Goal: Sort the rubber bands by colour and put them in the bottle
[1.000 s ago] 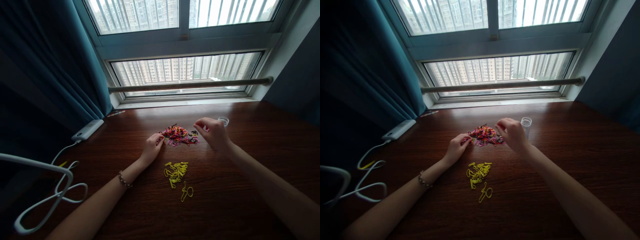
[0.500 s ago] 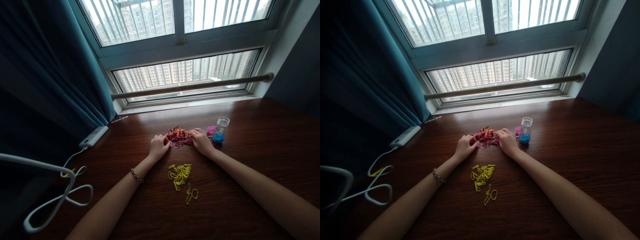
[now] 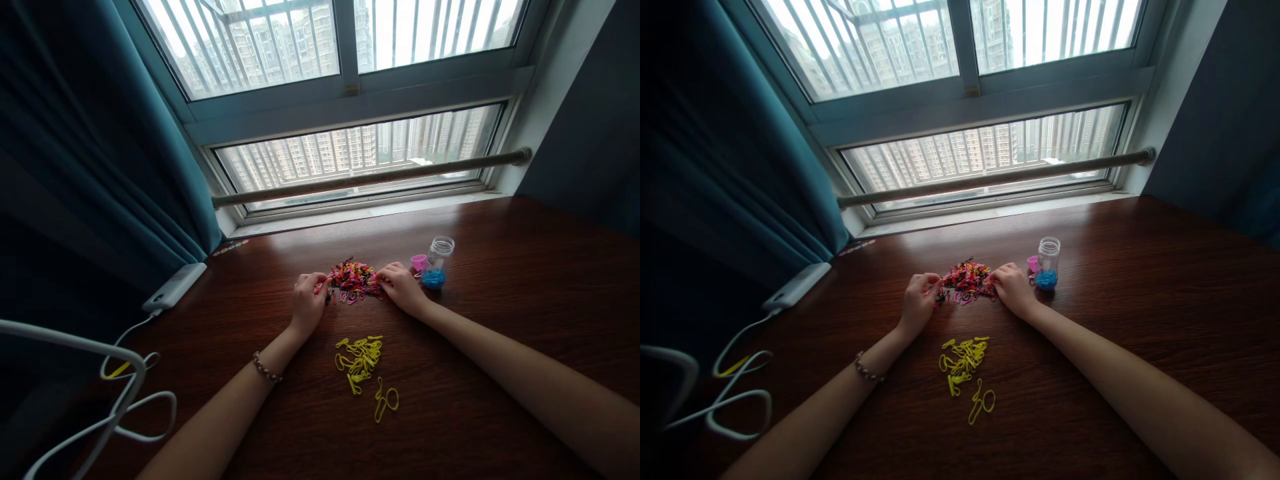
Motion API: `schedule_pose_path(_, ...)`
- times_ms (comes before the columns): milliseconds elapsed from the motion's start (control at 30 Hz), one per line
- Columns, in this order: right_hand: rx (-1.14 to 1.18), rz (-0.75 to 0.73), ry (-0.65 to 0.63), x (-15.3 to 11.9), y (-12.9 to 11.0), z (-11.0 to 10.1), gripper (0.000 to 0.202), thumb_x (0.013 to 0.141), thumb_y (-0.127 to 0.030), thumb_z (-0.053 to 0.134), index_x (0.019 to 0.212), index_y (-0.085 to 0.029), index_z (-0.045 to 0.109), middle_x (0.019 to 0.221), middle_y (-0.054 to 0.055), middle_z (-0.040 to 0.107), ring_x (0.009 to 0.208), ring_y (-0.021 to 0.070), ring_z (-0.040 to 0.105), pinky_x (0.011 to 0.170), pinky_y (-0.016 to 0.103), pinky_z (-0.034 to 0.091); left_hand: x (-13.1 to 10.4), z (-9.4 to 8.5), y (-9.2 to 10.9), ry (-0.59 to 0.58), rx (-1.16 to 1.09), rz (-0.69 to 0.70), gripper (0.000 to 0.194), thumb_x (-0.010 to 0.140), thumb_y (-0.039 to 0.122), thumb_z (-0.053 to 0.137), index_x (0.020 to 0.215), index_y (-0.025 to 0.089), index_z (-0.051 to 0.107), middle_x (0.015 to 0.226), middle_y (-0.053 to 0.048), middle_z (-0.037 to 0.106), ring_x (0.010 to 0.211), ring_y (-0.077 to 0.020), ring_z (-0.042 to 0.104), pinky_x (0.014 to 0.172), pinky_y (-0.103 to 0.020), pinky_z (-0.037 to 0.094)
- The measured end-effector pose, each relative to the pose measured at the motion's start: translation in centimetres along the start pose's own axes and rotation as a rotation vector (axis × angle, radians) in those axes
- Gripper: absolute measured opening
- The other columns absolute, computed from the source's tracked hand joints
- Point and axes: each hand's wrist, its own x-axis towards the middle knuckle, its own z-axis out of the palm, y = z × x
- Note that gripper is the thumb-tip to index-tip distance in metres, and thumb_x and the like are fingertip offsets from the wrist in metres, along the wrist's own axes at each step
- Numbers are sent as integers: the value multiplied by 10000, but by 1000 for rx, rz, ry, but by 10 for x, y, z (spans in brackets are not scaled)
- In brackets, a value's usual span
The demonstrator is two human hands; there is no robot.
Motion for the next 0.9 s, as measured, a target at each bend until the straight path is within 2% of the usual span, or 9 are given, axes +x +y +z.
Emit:
schedule_pose_path(67, -7, 29, 11, 0, -1, -1, 127, 785, -132, 526, 765, -187, 639, 796, 45, 638, 841, 193, 508, 757, 306, 417, -1, 0, 0, -10, -57, -15, 147, 824, 306, 496, 784, 185, 570, 729, -19, 560, 729, -158, 518, 695, -280, 408)
schedule_pose_path(267, -41, 112, 84, -1, -2, -2, 173, 790, -89, 474, 852, -169, 615, 853, 57, 607, 842, 184, 508, 772, 294, 404, -5, 2, 2, -37, -217, -39, 141, 830, 310, 487, 831, 185, 554, 678, 13, 562, 581, -105, 502, 592, -222, 410)
schedule_pose_path(467, -42, 118, 78, 0, -2, -4, 223, 784, -59, 446, 855, -179, 620, 877, 50, 614, 855, 179, 509, 783, 287, 398, -5, 1, 6, -95, -250, 102, 125, 820, 267, 499, 880, 183, 570, 762, -15, 589, 661, -114, 539, 645, -226, 443)
schedule_pose_path(600, -67, 107, 36, -1, -3, -3, 176, 782, -98, 492, 850, -189, 627, 842, 40, 641, 838, 187, 513, 774, 301, 395, -10, -3, 17, -217, -331, 241, 111, 831, 228, 476, 834, 182, 577, 805, -37, 615, 761, -132, 571, 721, -250, 460)
schedule_pose_path(700, -86, 93, -3, -1, -3, -2, 141, 785, -138, 522, 834, -199, 639, 825, 36, 652, 834, 193, 509, 761, 305, 394, -18, -5, 33, -345, -392, 335, 112, 825, 221, 487, 785, 180, 584, 769, -43, 624, 727, -131, 573, 693, -253, 469)
schedule_pose_path(767, -97, 102, -2, -1, -2, -2, 147, 794, -140, 511, 839, -196, 639, 825, 40, 648, 833, 195, 502, 760, 307, 392, -23, -7, 45, -449, -411, 419, 112, 816, 220, 501, 774, 174, 594, 773, -58, 627, 713, -135, 569, 673, -257, 469)
schedule_pose_path(900, -116, 111, 28, -1, -3, -2, 205, 818, -123, 455, 919, -180, 624, 865, 67, 614, 845, 204, 481, 774, 319, 385, -27, -10, 60, -613, -406, 618, 123, 803, 207, 508, 782, 183, 626, 829, -68, 641, 791, -155, 558, 763, -303, 454)
